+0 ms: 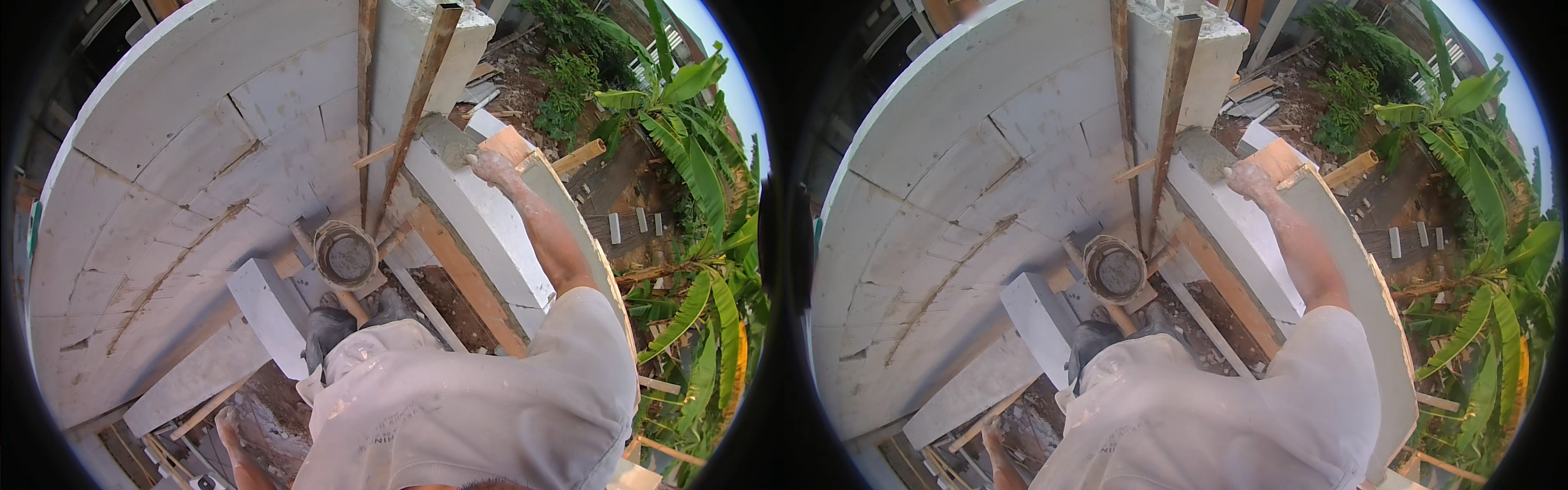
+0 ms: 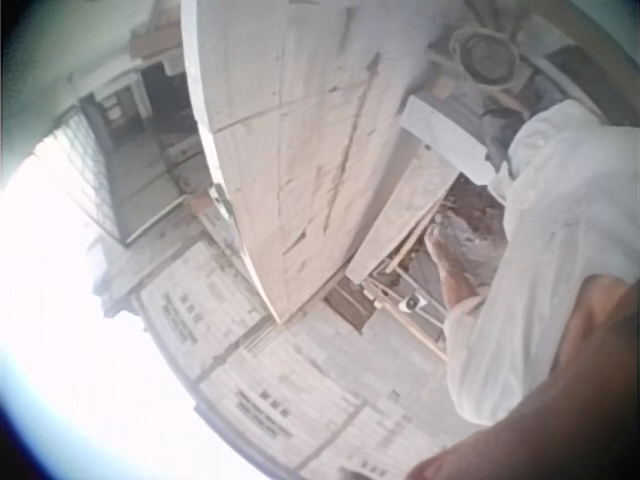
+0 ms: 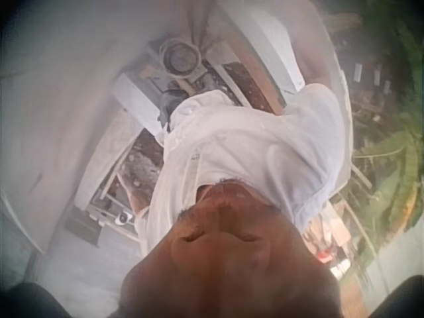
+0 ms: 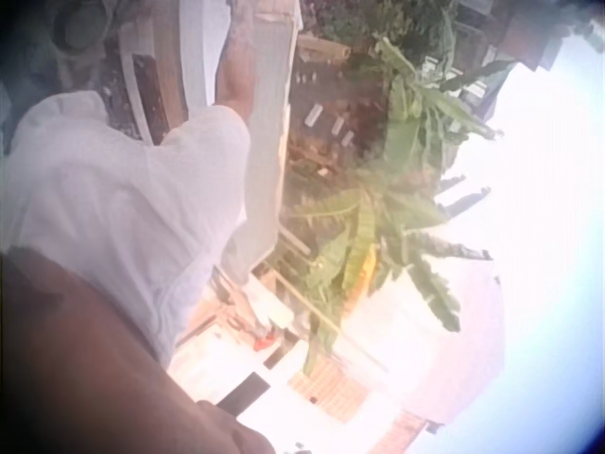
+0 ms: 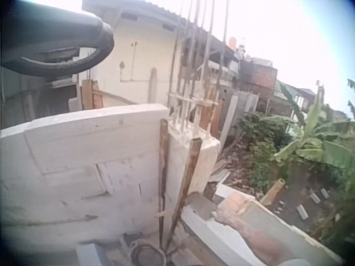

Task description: The person scoops wet cement from a bucket with a trowel and applies it to a curved concrete wall section, smoothing the surface along a guide line. The person repeatedly refills the trowel and continues plastering the wall.

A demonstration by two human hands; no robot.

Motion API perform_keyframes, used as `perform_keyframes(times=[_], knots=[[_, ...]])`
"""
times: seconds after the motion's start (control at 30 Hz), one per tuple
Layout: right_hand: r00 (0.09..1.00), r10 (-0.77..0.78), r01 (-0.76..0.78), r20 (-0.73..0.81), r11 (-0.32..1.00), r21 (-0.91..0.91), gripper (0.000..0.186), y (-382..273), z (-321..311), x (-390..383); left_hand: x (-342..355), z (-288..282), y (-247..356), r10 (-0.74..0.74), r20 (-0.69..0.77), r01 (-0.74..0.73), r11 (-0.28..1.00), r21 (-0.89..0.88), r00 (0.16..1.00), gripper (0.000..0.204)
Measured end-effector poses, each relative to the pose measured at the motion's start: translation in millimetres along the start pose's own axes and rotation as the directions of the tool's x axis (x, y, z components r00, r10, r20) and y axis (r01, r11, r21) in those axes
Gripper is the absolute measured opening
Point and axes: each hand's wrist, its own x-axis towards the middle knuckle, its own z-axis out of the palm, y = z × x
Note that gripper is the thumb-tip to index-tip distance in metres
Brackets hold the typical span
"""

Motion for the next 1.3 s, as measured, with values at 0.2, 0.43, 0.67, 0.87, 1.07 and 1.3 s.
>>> perform_keyframes(times=[0.2,0.43,0.67,0.87,1.07,1.3], knots=[[0.999,0.030,-0.030,-0.010,0.999,0.022,0.048,-5.6,0.5,28.7,-14.7,-11.5,103.2,0.328,-0.266,-0.285,0.940,0.188,0.906,0.039],[1.000,-0.022,0.021,0.021,0.999,0.042,0.050,12.5,-14.8,51.1,-27.2,-20.6,46.5,0.159,-0.164,-0.154,0.987,0.045,0.974,0.040],[1.000,0.022,-0.022,0.004,0.990,0.141,0.046,-3.3,-10.0,22.4,-4.2,-24.7,27.8,0.152,-0.075,-0.144,0.984,0.105,0.986,0.030],[0.998,-0.022,0.010,0.055,0.981,0.195,0.044,-23.4,2.4,25.1,23.2,-22.8,72.9,0.509,-0.116,-0.467,0.843,0.267,0.853,0.034],[0.998,0.058,-0.058,-0.035,0.998,0.020,0.041,6.8,-14.2,49.2,19.7,-9.7,133.8,0.341,-0.196,-0.285,0.921,0.266,0.920,0.038],[1.000,0.008,-0.008,-0.012,1.000,-0.021,0.043,35.7,-18.9,72.9,-25.0,-8.5,56.4,0.220,-0.092,-0.209,0.971,0.112,0.971,0.031]])
